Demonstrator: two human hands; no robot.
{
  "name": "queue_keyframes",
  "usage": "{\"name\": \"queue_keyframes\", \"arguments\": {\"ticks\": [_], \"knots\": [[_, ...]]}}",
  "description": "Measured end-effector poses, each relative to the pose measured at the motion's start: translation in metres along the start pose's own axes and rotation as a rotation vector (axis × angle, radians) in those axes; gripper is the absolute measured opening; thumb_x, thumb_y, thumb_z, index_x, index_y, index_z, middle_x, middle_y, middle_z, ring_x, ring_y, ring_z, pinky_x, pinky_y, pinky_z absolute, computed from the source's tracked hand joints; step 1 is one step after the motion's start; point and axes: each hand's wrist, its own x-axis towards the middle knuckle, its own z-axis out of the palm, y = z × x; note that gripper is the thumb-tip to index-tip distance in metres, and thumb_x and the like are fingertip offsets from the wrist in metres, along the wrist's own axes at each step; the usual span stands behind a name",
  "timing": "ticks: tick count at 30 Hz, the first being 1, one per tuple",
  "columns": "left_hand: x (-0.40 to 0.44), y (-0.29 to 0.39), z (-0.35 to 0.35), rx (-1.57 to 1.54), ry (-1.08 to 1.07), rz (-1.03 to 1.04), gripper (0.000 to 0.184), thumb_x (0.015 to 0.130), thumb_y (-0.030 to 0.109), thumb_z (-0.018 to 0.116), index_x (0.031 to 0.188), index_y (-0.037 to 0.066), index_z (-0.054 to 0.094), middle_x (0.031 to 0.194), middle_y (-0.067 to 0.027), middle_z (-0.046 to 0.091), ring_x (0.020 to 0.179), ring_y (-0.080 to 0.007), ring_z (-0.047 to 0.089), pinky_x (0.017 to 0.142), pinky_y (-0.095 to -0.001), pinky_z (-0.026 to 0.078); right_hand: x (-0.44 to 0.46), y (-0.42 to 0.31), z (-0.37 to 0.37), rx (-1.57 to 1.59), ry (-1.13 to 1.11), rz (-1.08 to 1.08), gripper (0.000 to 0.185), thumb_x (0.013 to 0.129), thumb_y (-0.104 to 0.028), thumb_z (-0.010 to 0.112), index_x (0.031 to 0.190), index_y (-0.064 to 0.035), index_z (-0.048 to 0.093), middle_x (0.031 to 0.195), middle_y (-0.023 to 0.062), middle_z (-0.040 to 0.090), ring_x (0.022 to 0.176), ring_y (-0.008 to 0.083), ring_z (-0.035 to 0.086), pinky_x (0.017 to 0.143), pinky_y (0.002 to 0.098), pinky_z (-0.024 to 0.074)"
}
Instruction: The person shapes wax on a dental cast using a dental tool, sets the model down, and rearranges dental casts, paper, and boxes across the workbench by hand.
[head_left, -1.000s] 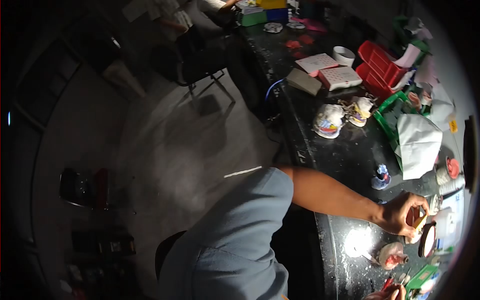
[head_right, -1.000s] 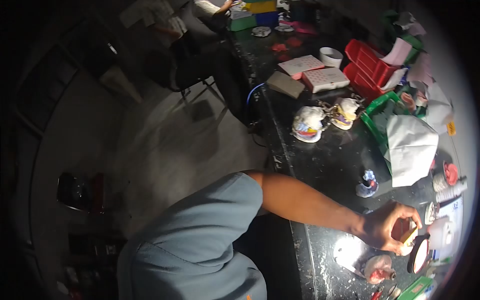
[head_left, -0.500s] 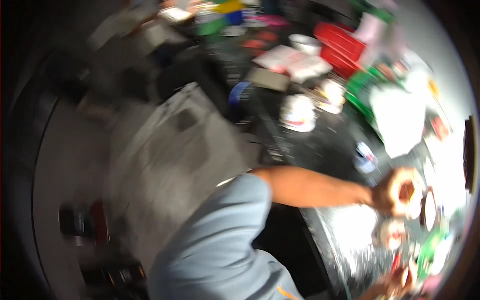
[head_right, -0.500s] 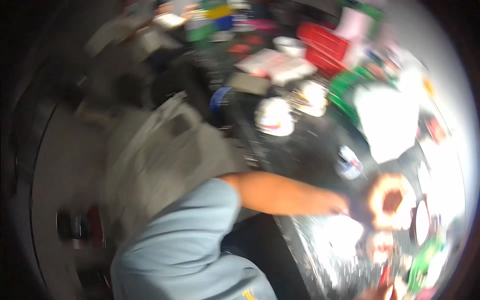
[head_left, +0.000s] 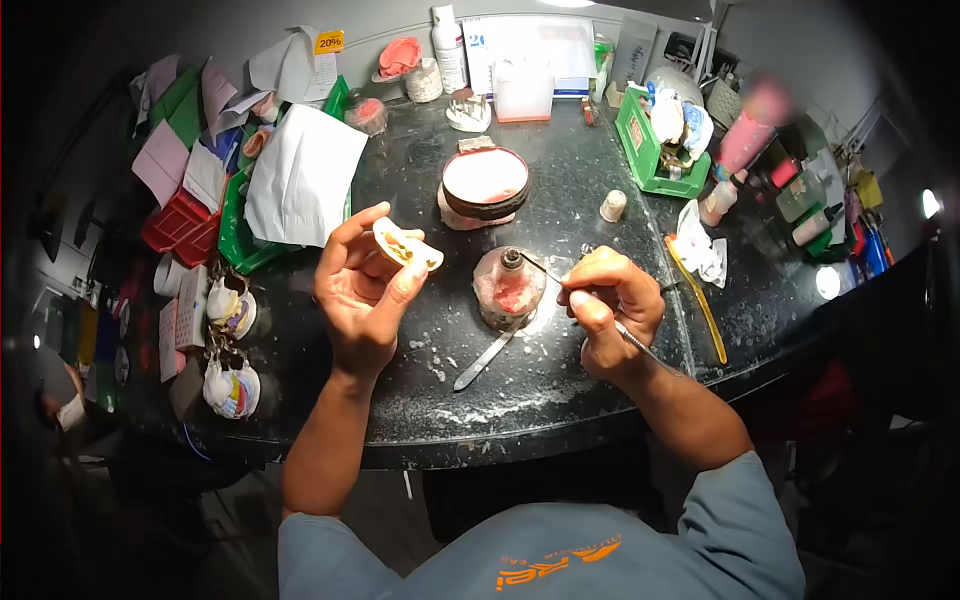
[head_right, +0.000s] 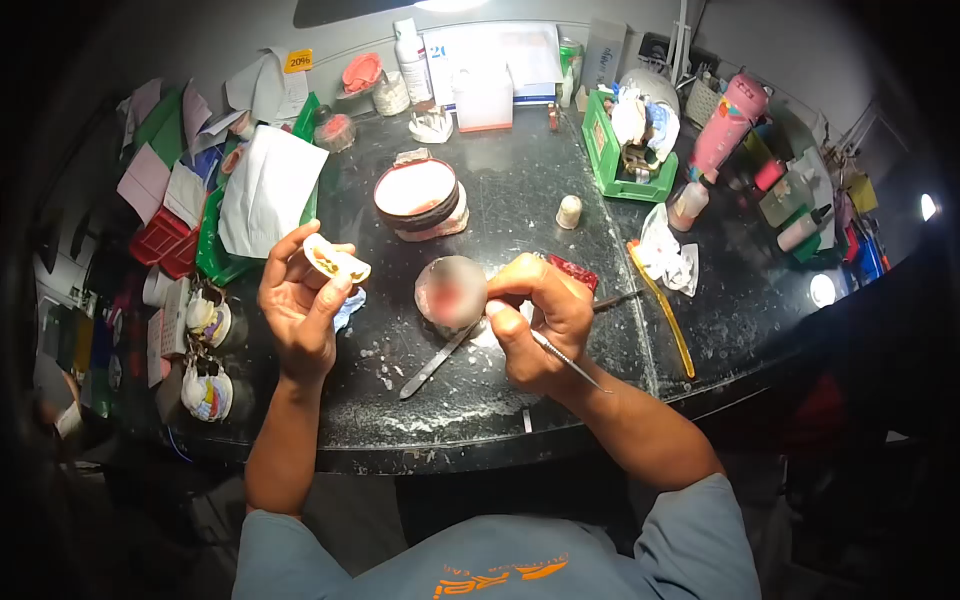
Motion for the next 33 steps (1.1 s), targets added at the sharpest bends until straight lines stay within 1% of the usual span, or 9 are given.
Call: {"name": "queue_keyframes", "arguments": {"ticks": [4, 7, 14, 17, 20, 23, 26, 27, 33], "knots": [[-0.002, 0.001, 0.001, 0.025, -0.069, 0.006, 0.059, 0.085, -0.008, 0.07, 0.139, -0.004, 0.047, 0.116, -0.0194, 0.068, 0.102, -0.0204, 0.07, 0.089, -0.0309, 0.057, 0.002, -0.005, 0.005, 0.06, 0.037, -0.021, 0.012, 0.08, 0.006, 0.059, 0.092, 0.0045, 0.063, 0.079, 0.01, 0.064, 0.068, 0.0145, 0.057, 0.063, 0.0269, 0.047], [-0.008, 0.0, 0.006, -0.01, -0.066, -0.033, 0.06, 0.082, -0.01, 0.074, 0.137, -0.004, 0.049, 0.116, -0.0153, 0.065, 0.103, -0.0199, 0.071, 0.09, -0.0284, 0.058, 0.0, -0.019, 0.009, 0.141, 0.021, 0.004, 0.014, 0.083, 0.008, 0.058, 0.096, 0.0053, 0.062, 0.085, 0.0134, 0.065, 0.073, 0.0156, 0.061, 0.066, 0.0263, 0.0505], [-0.02, 0.01, 0.021, 0.003, -0.072, -0.077, 0.058, 0.079, -0.007, 0.08, 0.13, -0.005, 0.052, 0.106, -0.0126, 0.067, 0.09, -0.0155, 0.072, 0.079, -0.0248, 0.06, -0.012, -0.043, 0.025, 0.259, -0.024, 0.065, 0.015, 0.087, 0.011, 0.061, 0.101, 0.0066, 0.061, 0.092, 0.0197, 0.069, 0.088, 0.023, 0.072, 0.078, 0.0305, 0.0571], [-0.024, 0.014, 0.025, -0.011, -0.098, -0.085, 0.058, 0.077, -0.006, 0.082, 0.128, -0.006, 0.054, 0.101, -0.0116, 0.069, 0.086, -0.0143, 0.072, 0.077, -0.0243, 0.06, -0.014, -0.037, 0.021, 0.176, -0.098, 0.028, 0.014, 0.093, 0.008, 0.056, 0.106, 0.005, 0.054, 0.096, 0.0171, 0.061, 0.099, 0.0301, 0.072, 0.063, 0.025, 0.0628], [-0.027, 0.011, 0.025, 0.006, -0.142, -0.054, 0.058, 0.076, -0.005, 0.083, 0.127, -0.006, 0.055, 0.1, -0.0116, 0.07, 0.085, -0.0134, 0.072, 0.078, -0.0243, 0.059, -0.014, -0.04, 0.021, 0.285, -0.087, 0.134, 0.012, 0.094, 0.006, 0.056, 0.105, 0.004, 0.053, 0.094, 0.0154, 0.06, 0.101, 0.0317, 0.072, 0.061, 0.0268, 0.0643], [-0.026, 0.011, 0.024, 0.003, -0.193, -0.057, 0.059, 0.077, -0.006, 0.081, 0.129, -0.006, 0.055, 0.098, -0.0114, 0.07, 0.085, -0.0137, 0.072, 0.079, -0.0255, 0.059, -0.014, -0.047, 0.028, 0.507, 0.036, 0.28, 0.013, 0.089, 0.011, 0.059, 0.102, 0.0074, 0.058, 0.096, 0.0185, 0.066, 0.088, 0.0201, 0.071, 0.062, 0.0264, 0.0607], [-0.029, 0.011, 0.022, -0.026, -0.212, -0.126, 0.063, 0.076, -0.005, 0.081, 0.132, -0.007, 0.052, 0.108, -0.0141, 0.068, 0.096, -0.0191, 0.072, 0.09, -0.0323, 0.059, -0.015, -0.045, 0.025, 0.467, 0.003, 0.275, 0.013, 0.09, 0.011, 0.058, 0.103, 0.007, 0.057, 0.095, 0.0174, 0.065, 0.084, 0.0189, 0.07, 0.061, 0.0267, 0.0617], [-0.024, 0.013, 0.026, 0.021, -0.218, -0.072, 0.06, 0.076, -0.006, 0.079, 0.131, -0.007, 0.054, 0.105, -0.0137, 0.069, 0.096, -0.0195, 0.071, 0.088, -0.0326, 0.059, -0.016, -0.043, 0.022, 0.411, -0.028, 0.242, 0.014, 0.09, 0.011, 0.056, 0.103, 0.0066, 0.056, 0.096, 0.0177, 0.064, 0.081, 0.0185, 0.069, 0.062, 0.0265, 0.0625], [-0.029, 0.012, 0.024, -0.11, -0.179, -0.048, 0.055, 0.077, -0.005, 0.08, 0.126, -0.005, 0.056, 0.098, -0.01, 0.07, 0.092, -0.0145, 0.071, 0.082, -0.0289, 0.058, -0.015, -0.048, 0.029, 0.284, -0.037, 0.203, 0.013, 0.091, 0.002, 0.052, 0.104, 0.0038, 0.051, 0.092, 0.0146, 0.056, 0.095, 0.0316, 0.072, 0.057, 0.0272, 0.064]]}}
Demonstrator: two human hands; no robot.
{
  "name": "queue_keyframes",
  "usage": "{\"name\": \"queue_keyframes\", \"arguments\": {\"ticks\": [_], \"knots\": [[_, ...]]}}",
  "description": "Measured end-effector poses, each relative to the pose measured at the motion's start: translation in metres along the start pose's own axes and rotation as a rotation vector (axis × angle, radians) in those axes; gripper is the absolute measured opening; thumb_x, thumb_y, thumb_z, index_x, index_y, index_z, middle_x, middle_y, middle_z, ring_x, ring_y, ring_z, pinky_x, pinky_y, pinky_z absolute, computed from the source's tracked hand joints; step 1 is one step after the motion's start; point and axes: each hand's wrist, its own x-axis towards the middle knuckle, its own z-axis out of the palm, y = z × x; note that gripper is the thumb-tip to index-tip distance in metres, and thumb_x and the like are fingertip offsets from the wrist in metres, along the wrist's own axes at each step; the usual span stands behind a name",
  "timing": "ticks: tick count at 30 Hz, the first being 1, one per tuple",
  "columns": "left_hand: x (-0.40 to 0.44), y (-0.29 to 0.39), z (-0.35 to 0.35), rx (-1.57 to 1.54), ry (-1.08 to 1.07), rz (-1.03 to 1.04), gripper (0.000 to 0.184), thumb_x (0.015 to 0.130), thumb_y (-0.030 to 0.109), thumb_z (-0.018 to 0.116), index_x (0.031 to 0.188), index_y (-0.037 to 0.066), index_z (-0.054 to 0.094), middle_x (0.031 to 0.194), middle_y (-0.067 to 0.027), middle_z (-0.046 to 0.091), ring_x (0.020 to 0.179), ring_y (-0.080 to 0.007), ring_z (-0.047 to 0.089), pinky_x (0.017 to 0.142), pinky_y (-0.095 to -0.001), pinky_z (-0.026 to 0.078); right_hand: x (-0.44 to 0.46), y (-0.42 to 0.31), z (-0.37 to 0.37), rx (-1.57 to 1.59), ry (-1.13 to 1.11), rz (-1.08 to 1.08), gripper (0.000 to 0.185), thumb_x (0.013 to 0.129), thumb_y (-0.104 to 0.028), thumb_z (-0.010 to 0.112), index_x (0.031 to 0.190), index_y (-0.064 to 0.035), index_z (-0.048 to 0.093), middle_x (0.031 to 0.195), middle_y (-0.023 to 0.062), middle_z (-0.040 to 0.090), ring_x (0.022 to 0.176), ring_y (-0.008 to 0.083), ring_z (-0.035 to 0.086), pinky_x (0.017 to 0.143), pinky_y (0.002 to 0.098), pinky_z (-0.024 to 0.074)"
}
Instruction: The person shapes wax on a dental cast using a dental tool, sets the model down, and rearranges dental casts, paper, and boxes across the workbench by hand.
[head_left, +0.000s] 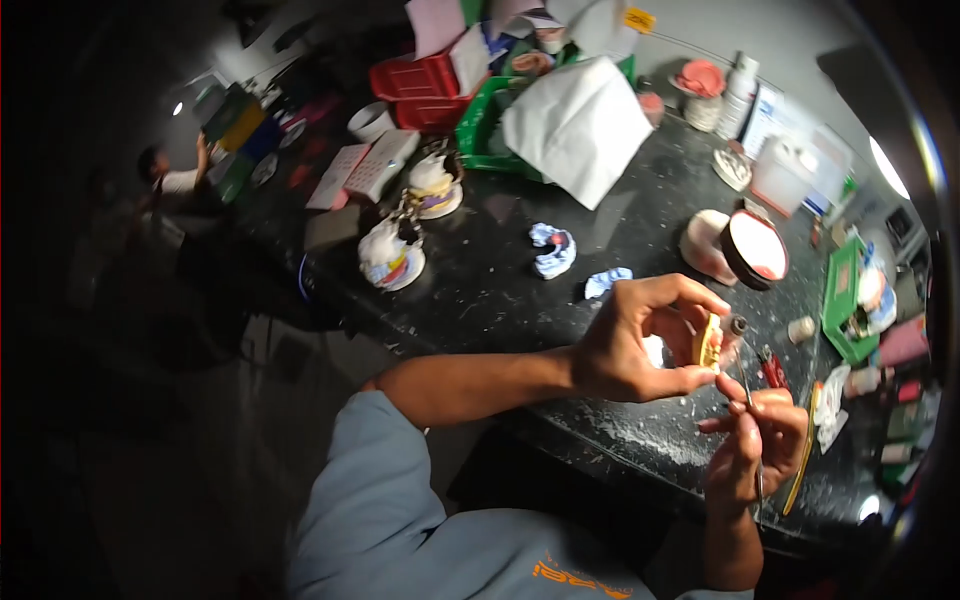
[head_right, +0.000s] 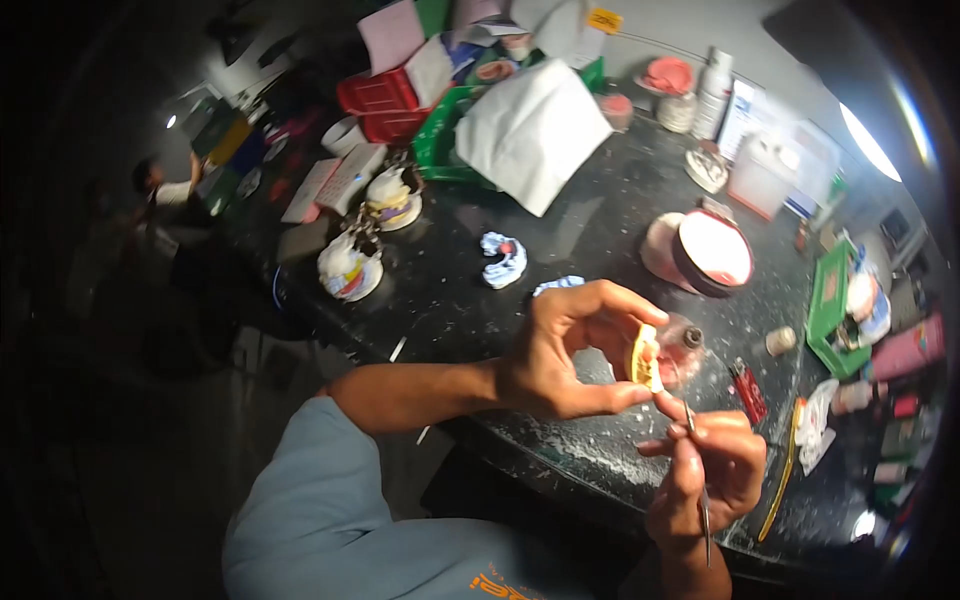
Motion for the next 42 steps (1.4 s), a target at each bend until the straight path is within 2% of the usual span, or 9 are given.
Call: {"name": "queue_keyframes", "arguments": {"ticks": [5, 7, 8, 12, 17, 21, 24, 27, 42], "knots": [[0.001, -0.004, -0.002, 0.022, -0.021, 0.044, 0.054, 0.077, -0.005, 0.08, 0.125, -0.004, 0.056, 0.098, -0.0103, 0.071, 0.091, -0.0152, 0.072, 0.083, -0.0309, 0.058, 0.0, 0.002, 0.0, -0.036, -0.02, -0.04, 0.018, 0.089, 0.007, 0.054, 0.106, 0.0047, 0.051, 0.094, 0.0176, 0.059, 0.095, 0.0315, 0.072, 0.06, 0.0283, 0.0647], [0.001, -0.002, -0.002, 0.067, -0.013, 0.013, 0.056, 0.076, -0.005, 0.081, 0.125, -0.005, 0.055, 0.105, -0.0135, 0.069, 0.097, -0.0178, 0.071, 0.086, -0.0325, 0.059, 0.0, 0.005, 0.001, -0.022, 0.005, -0.075, 0.018, 0.088, 0.011, 0.054, 0.105, 0.0066, 0.054, 0.094, 0.0183, 0.06, 0.082, 0.0226, 0.07, 0.062, 0.0275, 0.0643], [0.004, -0.008, 0.001, 0.094, 0.0, 0.148, 0.051, 0.077, -0.006, 0.076, 0.123, -0.004, 0.054, 0.097, -0.0123, 0.071, 0.086, -0.0153, 0.073, 0.071, -0.0277, 0.06, 0.001, 0.004, -0.001, -0.05, -0.01, -0.091, 0.019, 0.086, 0.012, 0.056, 0.105, 0.0075, 0.056, 0.094, 0.019, 0.061, 0.076, 0.019, 0.067, 0.062, 0.0268, 0.0638], [0.002, -0.012, 0.002, 0.098, 0.026, 0.185, 0.048, 0.076, -0.008, 0.079, 0.119, -0.005, 0.058, 0.103, -0.0133, 0.069, 0.094, -0.0187, 0.073, 0.084, -0.0305, 0.06, 0.003, 0.005, -0.009, -0.082, -0.08, -0.155, 0.02, 0.083, 0.012, 0.061, 0.102, 0.0082, 0.058, 0.092, 0.0217, 0.065, 0.077, 0.02, 0.069, 0.064, 0.0295, 0.0634], [0.002, -0.014, 0.0, 0.132, -0.008, 0.244, 0.051, 0.074, -0.011, 0.081, 0.118, -0.003, 0.058, 0.11, -0.0151, 0.064, 0.101, -0.0196, 0.071, 0.087, -0.03, 0.06, 0.01, 0.001, -0.013, -0.171, -0.148, -0.257, 0.022, 0.077, 0.012, 0.066, 0.097, 0.0049, 0.063, 0.083, 0.0169, 0.069, 0.074, 0.0237, 0.071, 0.083, 0.0445, 0.0632], [0.003, -0.013, 0.002, 0.093, -0.002, 0.261, 0.051, 0.073, -0.013, 0.081, 0.117, -0.003, 0.058, 0.111, -0.0162, 0.064, 0.103, -0.0207, 0.07, 0.089, -0.0305, 0.059, 0.014, 0.0, -0.015, -0.236, -0.199, -0.321, 0.026, 0.073, 0.01, 0.073, 0.097, 0.0015, 0.065, 0.087, 0.0162, 0.072, 0.087, 0.0307, 0.076, 0.082, 0.0438, 0.0637], [0.003, -0.012, 0.002, 0.096, -0.005, 0.27, 0.052, 0.073, -0.013, 0.082, 0.117, -0.003, 0.057, 0.112, -0.0169, 0.064, 0.104, -0.0216, 0.07, 0.09, -0.031, 0.059, 0.014, -0.001, -0.014, -0.27, -0.244, -0.363, 0.023, 0.078, 0.014, 0.061, 0.099, 0.0045, 0.061, 0.083, 0.0179, 0.068, 0.077, 0.0226, 0.072, 0.087, 0.0541, 0.0615], [0.004, -0.012, 0.001, 0.128, -0.016, 0.276, 0.053, 0.073, -0.013, 0.082, 0.118, -0.003, 0.057, 0.112, -0.0173, 0.064, 0.104, -0.0224, 0.07, 0.091, -0.0315, 0.059, 0.012, 0.001, -0.016, -0.28, -0.208, -0.348, 0.025, 0.072, 0.008, 0.074, 0.096, 0.0009, 0.069, 0.088, 0.0157, 0.074, 0.09, 0.0346, 0.076, 0.079, 0.0388, 0.0642], [0.001, -0.009, 0.002, 0.083, -0.003, 0.193, 0.052, 0.073, -0.012, 0.08, 0.12, -0.003, 0.06, 0.111, -0.0162, 0.067, 0.101, -0.0197, 0.071, 0.089, -0.0302, 0.059, 0.015, -0.001, -0.015, -0.196, -0.21, -0.324, 0.025, 0.073, 0.013, 0.07, 0.096, 0.004, 0.066, 0.085, 0.0166, 0.073, 0.084, 0.0307, 0.076, 0.082, 0.0442, 0.0632]]}}
